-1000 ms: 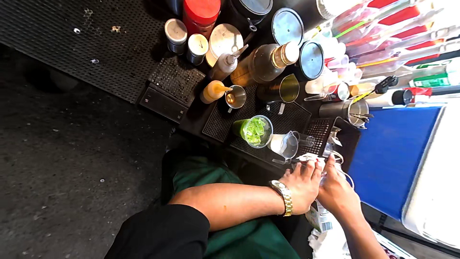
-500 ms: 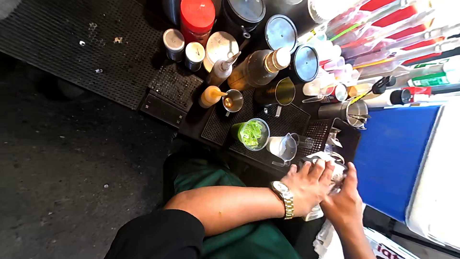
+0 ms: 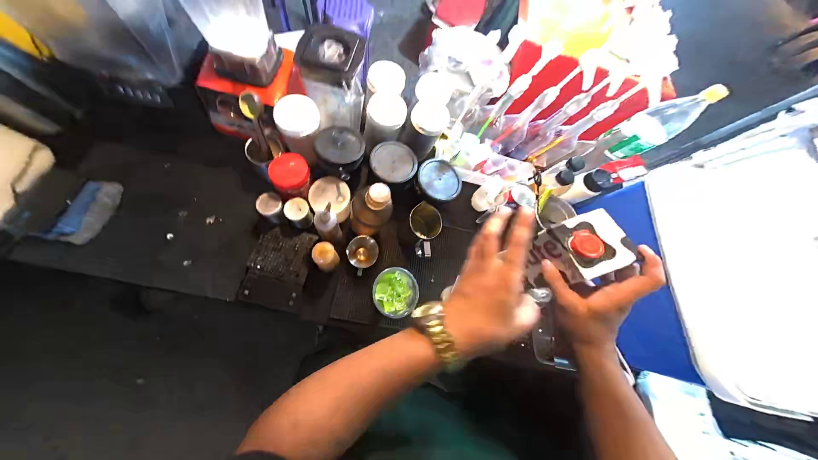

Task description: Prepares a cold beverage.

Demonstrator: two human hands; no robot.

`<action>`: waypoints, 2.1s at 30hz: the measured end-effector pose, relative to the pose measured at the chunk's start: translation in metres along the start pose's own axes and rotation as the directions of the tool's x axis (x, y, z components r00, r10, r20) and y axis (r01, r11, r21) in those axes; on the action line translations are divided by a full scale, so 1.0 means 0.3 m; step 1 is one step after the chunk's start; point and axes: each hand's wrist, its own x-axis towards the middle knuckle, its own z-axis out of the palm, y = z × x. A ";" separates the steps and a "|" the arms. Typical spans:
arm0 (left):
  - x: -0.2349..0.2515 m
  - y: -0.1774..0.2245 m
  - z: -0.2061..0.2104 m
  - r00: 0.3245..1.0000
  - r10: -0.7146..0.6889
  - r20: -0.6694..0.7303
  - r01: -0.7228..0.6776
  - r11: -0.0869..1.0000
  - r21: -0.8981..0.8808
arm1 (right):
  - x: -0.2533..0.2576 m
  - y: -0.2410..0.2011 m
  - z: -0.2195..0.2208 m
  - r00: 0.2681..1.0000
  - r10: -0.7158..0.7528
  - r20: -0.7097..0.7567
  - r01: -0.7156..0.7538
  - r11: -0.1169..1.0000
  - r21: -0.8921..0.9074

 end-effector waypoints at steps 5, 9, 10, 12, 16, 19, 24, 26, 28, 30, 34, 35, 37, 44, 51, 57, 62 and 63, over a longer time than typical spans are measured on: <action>-0.172 -0.133 -0.267 0.913 -0.097 -0.397 0.087 0.995 -0.042 | 0.034 0.098 0.117 0.987 0.139 -0.079 -0.136 0.990 0.044; -0.417 -0.276 -0.293 0.805 -0.174 -0.567 0.156 0.984 -0.080 | -0.021 0.233 0.248 0.926 0.378 -0.015 -0.378 0.926 0.008; -0.472 -0.303 -0.286 0.781 -0.216 -0.585 0.206 0.975 -0.085 | -0.044 0.264 0.267 0.908 0.418 0.006 -0.418 0.908 -0.020; -0.563 -0.347 -0.272 0.749 -0.292 -0.595 0.297 0.950 -0.092 | -0.087 0.282 0.270 0.884 0.467 0.025 -0.465 0.884 -0.055; -0.640 -0.479 -0.212 0.823 -0.342 -0.454 0.338 0.937 -0.092 | -0.238 0.173 0.116 0.878 0.478 0.024 -0.476 0.878 -0.050; -0.604 -0.637 -0.118 0.884 -0.414 -0.214 0.393 0.909 -0.135 | -0.456 0.097 0.052 0.760 0.616 0.209 -0.600 0.788 -0.138; -0.483 -0.766 0.019 0.913 -0.400 -0.081 0.385 0.911 -0.150 | -0.641 0.140 0.176 0.511 0.774 0.374 -0.742 0.617 -0.261; -0.460 -0.774 0.029 0.916 -0.394 -0.077 0.383 0.915 -0.126 | -0.646 0.143 0.214 0.546 0.760 0.351 -0.727 0.639 -0.253; -0.454 -0.780 0.027 0.928 -0.366 -0.065 0.357 0.926 -0.123 | -0.656 0.138 0.215 0.582 0.739 0.341 -0.696 0.669 -0.262; -0.444 -0.786 0.007 0.942 -0.334 -0.019 0.328 0.933 -0.147 | -0.647 0.115 0.190 0.621 0.697 0.358 -0.645 0.714 -0.273; -0.449 -0.792 -0.039 0.920 -0.366 0.138 0.384 0.913 -0.141 | -0.593 0.013 0.073 0.680 0.596 0.427 -0.542 0.801 -0.255; -0.464 -0.793 -0.048 0.917 -0.375 0.134 0.392 0.909 -0.139 | -0.568 -0.015 0.041 0.680 0.573 0.458 -0.514 0.817 -0.259; -0.510 -0.797 -0.068 0.922 -0.380 0.073 0.387 0.908 -0.161 | -0.512 -0.071 -0.008 0.676 0.521 0.521 -0.446 0.852 -0.274; -0.798 -0.822 -0.194 0.919 -0.381 -0.105 0.370 0.923 -0.108 | -0.384 -0.225 -0.012 0.593 0.416 0.689 -0.186 0.904 -0.386; -1.074 -0.906 -0.306 0.891 -0.373 -0.261 0.387 0.922 0.003 | -0.316 -0.341 0.062 0.446 0.444 0.777 0.033 0.859 -0.510; -1.229 -0.961 -0.351 0.803 -0.465 -0.372 0.509 0.860 0.024 | -0.281 -0.398 0.090 0.413 0.418 0.809 0.142 0.848 -0.510; -1.297 -0.998 -0.355 0.753 -0.532 -0.388 0.580 0.815 0.007 | -0.264 -0.424 0.092 0.396 0.418 0.817 0.205 0.828 -0.523; -1.301 -1.001 -0.356 0.746 -0.542 -0.387 0.589 0.808 0.005 | -0.263 -0.427 0.090 0.395 0.417 0.818 0.215 0.824 -0.524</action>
